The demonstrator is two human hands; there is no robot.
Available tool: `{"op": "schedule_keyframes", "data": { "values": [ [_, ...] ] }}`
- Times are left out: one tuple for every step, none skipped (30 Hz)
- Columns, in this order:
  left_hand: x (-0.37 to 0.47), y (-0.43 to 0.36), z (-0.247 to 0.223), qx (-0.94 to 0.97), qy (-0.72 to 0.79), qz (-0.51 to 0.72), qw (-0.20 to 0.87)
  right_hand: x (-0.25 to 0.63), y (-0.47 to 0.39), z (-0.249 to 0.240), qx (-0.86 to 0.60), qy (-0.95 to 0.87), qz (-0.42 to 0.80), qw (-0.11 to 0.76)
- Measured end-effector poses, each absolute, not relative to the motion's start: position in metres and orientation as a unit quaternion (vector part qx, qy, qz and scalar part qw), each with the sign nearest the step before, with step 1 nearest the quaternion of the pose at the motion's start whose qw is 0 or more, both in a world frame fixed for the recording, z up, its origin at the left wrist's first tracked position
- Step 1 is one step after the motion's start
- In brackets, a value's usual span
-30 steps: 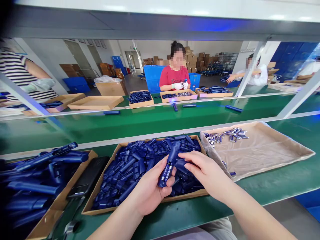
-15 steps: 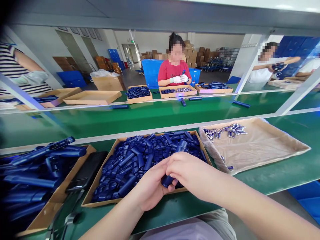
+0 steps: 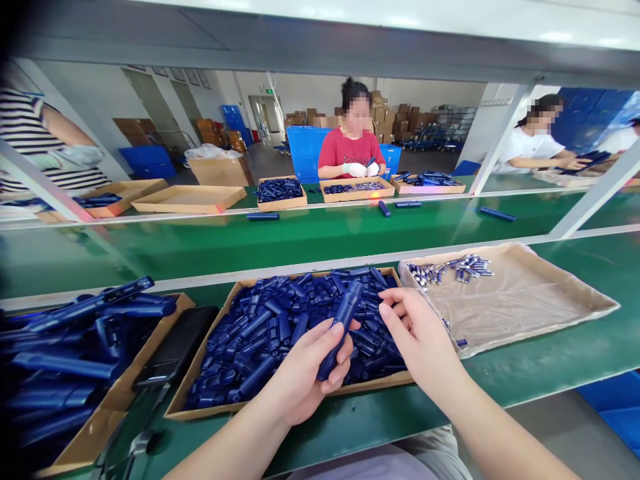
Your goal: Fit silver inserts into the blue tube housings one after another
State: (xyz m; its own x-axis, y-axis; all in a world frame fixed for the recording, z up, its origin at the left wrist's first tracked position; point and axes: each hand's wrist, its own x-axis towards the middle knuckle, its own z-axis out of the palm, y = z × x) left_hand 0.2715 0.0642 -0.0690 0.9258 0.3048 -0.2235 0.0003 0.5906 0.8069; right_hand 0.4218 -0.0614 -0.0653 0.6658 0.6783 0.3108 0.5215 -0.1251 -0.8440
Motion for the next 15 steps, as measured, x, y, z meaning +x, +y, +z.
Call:
{"op": "schedule_keyframes", "data": {
  "values": [
    [0.272,0.063,-0.068,0.451,0.168,0.088,0.872,0.422,-0.058,-0.065,-0.747,-0.378,0.122,0.533],
    [0.272,0.062,-0.068,0.460,0.165,0.087,0.868,0.421,-0.053,-0.064,-0.739,-0.356,0.173,0.545],
    [0.273,0.061,-0.068,0.470,0.163,0.083,0.864,0.420,-0.048,-0.060,-0.720,-0.344,0.230,0.556],
    [0.272,0.059,-0.068,0.479,0.164,0.076,0.859,0.420,-0.043,-0.056,-0.692,-0.341,0.289,0.566],
    [0.271,0.058,-0.067,0.488,0.165,0.066,0.854,0.421,-0.038,-0.051,-0.661,-0.347,0.346,0.569],
    [0.269,0.057,-0.067,0.497,0.166,0.056,0.850,0.425,-0.033,-0.046,-0.632,-0.358,0.394,0.563],
    [0.266,0.057,-0.067,0.510,0.164,0.054,0.843,0.431,-0.028,-0.043,-0.613,-0.368,0.427,0.553],
    [0.261,0.059,-0.066,0.530,0.159,0.064,0.831,0.442,-0.023,-0.041,-0.607,-0.371,0.440,0.548],
    [0.254,0.063,-0.064,0.557,0.157,0.090,0.810,0.456,-0.017,-0.042,-0.614,-0.366,0.430,0.552],
    [0.246,0.069,-0.061,0.590,0.161,0.131,0.780,0.474,-0.009,-0.045,-0.629,-0.354,0.407,0.560],
    [0.235,0.078,-0.058,0.624,0.178,0.182,0.738,0.494,0.001,-0.051,-0.643,-0.334,0.368,0.583],
    [0.223,0.088,-0.054,0.660,0.211,0.232,0.683,0.514,0.013,-0.058,-0.659,-0.321,0.329,0.595],
    [0.209,0.100,-0.050,0.701,0.260,0.268,0.608,0.534,0.025,-0.066,-0.668,-0.323,0.314,0.592],
    [0.193,0.113,-0.046,0.738,0.321,0.288,0.519,0.551,0.038,-0.075,-0.679,-0.322,0.295,0.590],
    [0.177,0.125,-0.042,0.768,0.384,0.290,0.423,0.565,0.050,-0.083,-0.691,-0.329,0.277,0.581]
  ]
}}
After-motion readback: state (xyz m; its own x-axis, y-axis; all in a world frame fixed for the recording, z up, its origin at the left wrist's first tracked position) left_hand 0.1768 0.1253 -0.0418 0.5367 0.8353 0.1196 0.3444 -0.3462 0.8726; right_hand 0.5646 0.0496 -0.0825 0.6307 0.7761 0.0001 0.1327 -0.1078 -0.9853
